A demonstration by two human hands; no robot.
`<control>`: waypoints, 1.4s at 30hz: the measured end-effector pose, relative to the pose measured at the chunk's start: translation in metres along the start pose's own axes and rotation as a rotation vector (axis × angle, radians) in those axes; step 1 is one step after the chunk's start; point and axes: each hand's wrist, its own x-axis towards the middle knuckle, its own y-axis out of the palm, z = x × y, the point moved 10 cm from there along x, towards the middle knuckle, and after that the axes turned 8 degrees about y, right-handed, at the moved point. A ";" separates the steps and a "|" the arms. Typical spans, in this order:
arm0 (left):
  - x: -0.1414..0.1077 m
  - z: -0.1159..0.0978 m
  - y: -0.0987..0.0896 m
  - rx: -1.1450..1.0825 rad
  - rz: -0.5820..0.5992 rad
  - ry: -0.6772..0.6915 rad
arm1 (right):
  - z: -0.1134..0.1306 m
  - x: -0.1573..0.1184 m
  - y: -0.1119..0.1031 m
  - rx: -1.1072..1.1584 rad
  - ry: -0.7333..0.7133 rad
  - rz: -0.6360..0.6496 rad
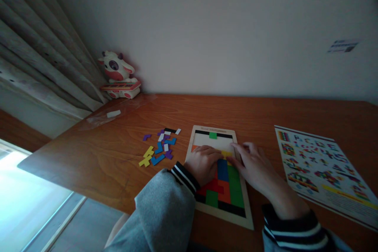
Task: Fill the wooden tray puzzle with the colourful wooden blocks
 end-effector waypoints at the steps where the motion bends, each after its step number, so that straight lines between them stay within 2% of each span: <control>1: 0.000 0.001 0.000 0.002 -0.001 -0.006 | 0.000 0.000 0.000 0.002 -0.003 0.004; 13: -0.002 0.002 -0.001 -0.013 -0.007 -0.009 | 0.003 0.002 -0.002 0.050 -0.042 -0.005; 22: -0.002 0.001 0.000 -0.017 -0.014 0.005 | 0.007 0.001 0.000 0.031 -0.047 0.060; 25: -0.002 0.000 -0.005 -0.046 -0.037 0.005 | 0.007 0.001 -0.001 0.040 -0.047 0.067; 29: -0.007 0.008 -0.029 -0.044 -0.116 -0.030 | 0.005 0.002 -0.002 0.085 -0.040 0.089; 33: -0.024 0.029 -0.059 0.134 -0.157 -0.080 | 0.002 0.001 -0.001 0.136 -0.048 0.110; 37: -0.051 0.058 -0.081 0.333 -0.110 -0.139 | -0.003 0.001 0.001 0.164 -0.044 0.113; 42: -0.093 0.104 -0.111 0.479 -0.054 -0.347 | -0.005 0.002 0.003 0.208 -0.042 0.130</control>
